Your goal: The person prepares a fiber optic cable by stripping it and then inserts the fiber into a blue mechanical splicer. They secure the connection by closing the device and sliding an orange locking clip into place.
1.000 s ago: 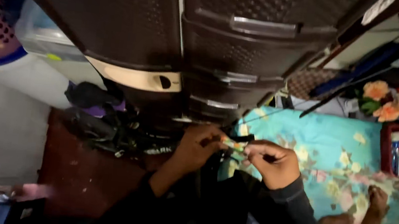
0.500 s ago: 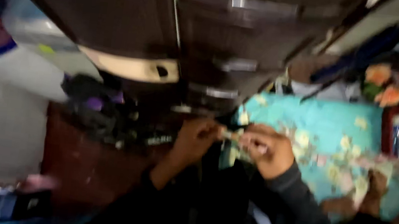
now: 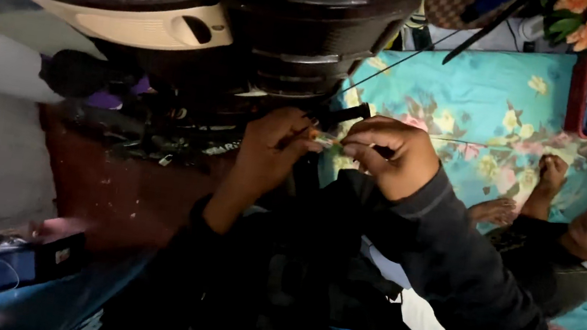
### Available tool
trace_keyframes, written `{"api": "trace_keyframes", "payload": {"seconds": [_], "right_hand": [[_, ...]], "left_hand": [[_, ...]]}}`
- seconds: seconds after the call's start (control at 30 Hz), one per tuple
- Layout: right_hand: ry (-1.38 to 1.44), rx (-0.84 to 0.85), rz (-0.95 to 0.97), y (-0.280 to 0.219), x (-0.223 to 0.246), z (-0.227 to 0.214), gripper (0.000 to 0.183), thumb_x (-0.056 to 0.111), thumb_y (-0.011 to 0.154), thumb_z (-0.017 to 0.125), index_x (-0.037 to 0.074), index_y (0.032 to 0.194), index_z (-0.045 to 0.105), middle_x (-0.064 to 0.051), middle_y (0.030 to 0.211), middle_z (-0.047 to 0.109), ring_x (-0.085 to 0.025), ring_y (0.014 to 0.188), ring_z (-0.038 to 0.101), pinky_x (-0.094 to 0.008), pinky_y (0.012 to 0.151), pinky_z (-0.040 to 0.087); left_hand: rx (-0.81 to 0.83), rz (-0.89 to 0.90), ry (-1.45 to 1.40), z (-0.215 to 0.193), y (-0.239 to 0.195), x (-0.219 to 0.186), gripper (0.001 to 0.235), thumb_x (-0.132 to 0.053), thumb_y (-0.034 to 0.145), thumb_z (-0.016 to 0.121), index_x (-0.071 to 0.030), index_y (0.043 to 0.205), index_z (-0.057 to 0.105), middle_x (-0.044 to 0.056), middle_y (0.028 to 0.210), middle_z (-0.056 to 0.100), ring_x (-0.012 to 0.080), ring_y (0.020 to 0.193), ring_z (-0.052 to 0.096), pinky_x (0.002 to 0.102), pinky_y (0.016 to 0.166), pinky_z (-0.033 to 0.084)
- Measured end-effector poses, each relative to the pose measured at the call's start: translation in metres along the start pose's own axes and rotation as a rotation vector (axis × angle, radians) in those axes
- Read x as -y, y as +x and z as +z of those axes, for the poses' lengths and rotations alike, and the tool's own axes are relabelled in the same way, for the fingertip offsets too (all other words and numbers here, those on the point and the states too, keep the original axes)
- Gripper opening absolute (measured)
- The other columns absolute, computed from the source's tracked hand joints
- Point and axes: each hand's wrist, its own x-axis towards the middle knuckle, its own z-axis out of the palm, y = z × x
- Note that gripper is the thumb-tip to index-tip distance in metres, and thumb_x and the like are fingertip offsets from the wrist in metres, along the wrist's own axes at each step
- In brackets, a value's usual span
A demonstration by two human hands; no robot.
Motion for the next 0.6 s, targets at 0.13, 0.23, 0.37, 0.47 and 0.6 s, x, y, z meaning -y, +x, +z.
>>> {"api": "trace_keyframes", "payload": {"seconds": [0.13, 0.23, 0.37, 0.47, 0.6], "right_hand": [[-0.115, 0.017, -0.054, -0.002, -0.001, 0.002, 0.01, -0.004, 0.088, 0.072, -0.002, 0.098, 0.073, -0.009, 0.097, 0.071, -0.018, 0.087, 0.07, -0.03, 0.076, 0.055], [-0.261, 0.015, -0.093, -0.003, 0.006, -0.001, 0.009, -0.001, 0.088, 0.074, -0.002, 0.096, 0.071, -0.011, 0.095, 0.07, -0.022, 0.083, 0.069, -0.033, 0.074, 0.054], [-0.592, -0.05, -0.34, -0.009, 0.023, -0.006, 0.013, 0.0, 0.088, 0.073, -0.001, 0.099, 0.067, -0.016, 0.106, 0.069, -0.033, 0.093, 0.068, -0.037, 0.078, 0.054], [-0.74, -0.027, -0.24, -0.013, 0.022, -0.011, 0.013, -0.001, 0.085, 0.072, -0.001, 0.098, 0.068, -0.016, 0.102, 0.071, -0.033, 0.082, 0.068, -0.037, 0.071, 0.054], [-0.526, 0.067, -0.223, -0.009, 0.02, -0.023, 0.008, 0.004, 0.088, 0.073, 0.002, 0.095, 0.069, -0.011, 0.091, 0.071, -0.03, 0.082, 0.07, -0.037, 0.073, 0.054]], "left_hand": [[-0.056, 0.124, -0.072, 0.004, -0.004, 0.005, 0.021, -0.016, 0.093, 0.079, -0.001, 0.102, 0.067, 0.01, 0.098, 0.068, 0.0197, 0.086, 0.068, 0.032, 0.074, 0.055], [-0.014, 0.011, -0.061, 0.004, -0.006, 0.007, 0.021, -0.015, 0.092, 0.081, -0.001, 0.098, 0.067, 0.009, 0.089, 0.065, 0.017, 0.078, 0.063, 0.031, 0.068, 0.052], [0.123, -0.154, -0.123, 0.006, -0.005, 0.013, 0.014, -0.013, 0.094, 0.075, -0.003, 0.101, 0.068, 0.006, 0.086, 0.067, 0.0099, 0.071, 0.062, 0.027, 0.063, 0.052], [0.12, -0.121, -0.115, 0.008, -0.001, -0.002, 0.017, -0.014, 0.092, 0.079, -0.003, 0.1, 0.069, 0.006, 0.086, 0.066, 0.0088, 0.069, 0.061, 0.026, 0.061, 0.05], [0.123, -0.203, -0.194, 0.013, -0.004, 0.001, 0.017, -0.014, 0.092, 0.077, -0.004, 0.098, 0.065, 0.005, 0.085, 0.066, 0.0072, 0.071, 0.061, 0.025, 0.063, 0.051]]}}
